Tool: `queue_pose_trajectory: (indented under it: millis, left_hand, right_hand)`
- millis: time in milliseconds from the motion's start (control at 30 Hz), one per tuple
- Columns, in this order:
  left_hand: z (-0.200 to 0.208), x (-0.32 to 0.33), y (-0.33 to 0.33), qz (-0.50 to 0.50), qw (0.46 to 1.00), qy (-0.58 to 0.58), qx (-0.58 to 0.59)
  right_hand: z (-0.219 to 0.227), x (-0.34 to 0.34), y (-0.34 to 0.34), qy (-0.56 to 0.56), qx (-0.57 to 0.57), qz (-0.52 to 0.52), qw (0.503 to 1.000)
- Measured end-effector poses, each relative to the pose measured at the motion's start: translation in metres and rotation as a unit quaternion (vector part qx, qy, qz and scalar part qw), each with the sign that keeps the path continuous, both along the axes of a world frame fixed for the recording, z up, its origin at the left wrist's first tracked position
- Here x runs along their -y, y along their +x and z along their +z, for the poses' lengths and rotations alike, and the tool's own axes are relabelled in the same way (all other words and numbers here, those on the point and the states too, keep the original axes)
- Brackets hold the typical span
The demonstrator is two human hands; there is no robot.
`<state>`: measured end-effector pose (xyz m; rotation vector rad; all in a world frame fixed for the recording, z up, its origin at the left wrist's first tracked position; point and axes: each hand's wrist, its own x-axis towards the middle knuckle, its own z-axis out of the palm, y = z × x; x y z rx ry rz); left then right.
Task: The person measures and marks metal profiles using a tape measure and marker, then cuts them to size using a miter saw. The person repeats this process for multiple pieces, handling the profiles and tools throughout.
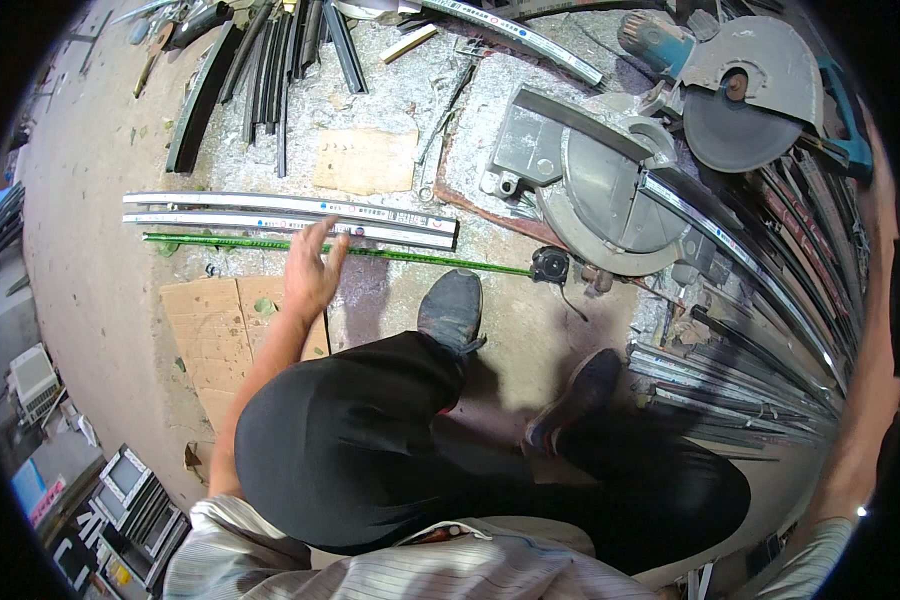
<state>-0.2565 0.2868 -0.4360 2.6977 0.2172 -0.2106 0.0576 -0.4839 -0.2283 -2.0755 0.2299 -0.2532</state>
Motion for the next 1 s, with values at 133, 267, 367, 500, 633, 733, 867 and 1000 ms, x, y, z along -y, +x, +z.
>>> queue_pose_trajectory:
  millis: [133,267,367,500,633,733,867,1000]
  left_hand:
    - [-0.025,0.084,-0.055,0.176,0.913,-0.352,-0.107]
    - [-0.007,0.116,-0.098,0.349,0.692,-0.559,-0.294]
    - [-0.019,0.121,-0.105,0.368,0.66,-0.573,-0.318]
    - [-0.03,0.122,-0.092,0.369,0.661,-0.564,-0.329]
    - [-0.039,0.117,-0.081,0.371,0.669,-0.553,-0.329]
    - [-0.048,0.119,-0.075,0.369,0.669,-0.55,-0.338]
    - [-0.049,0.121,-0.074,0.375,0.673,-0.539,-0.34]
    - [-0.049,0.122,-0.073,0.384,0.674,-0.535,-0.336]
  right_hand:
    - [0.0,0.028,-0.118,0.03,0.083,-0.142,0.986]
    - [-0.109,-0.02,-0.243,0.002,0.061,-0.185,0.981]
    - [-0.198,-0.128,-0.338,0.067,-0.043,-0.306,0.949]
    - [-0.298,-0.24,-0.442,-0.128,-0.18,-0.132,0.966]
    - [-0.301,-0.324,-0.433,-0.077,-0.262,-0.024,0.962]
    - [-0.284,-0.344,-0.397,-0.202,-0.196,-0.022,0.959]
    - [-0.284,-0.358,-0.36,-0.229,-0.28,-0.017,0.932]
    - [-0.297,-0.372,-0.339,-0.251,-0.306,-0.051,0.917]
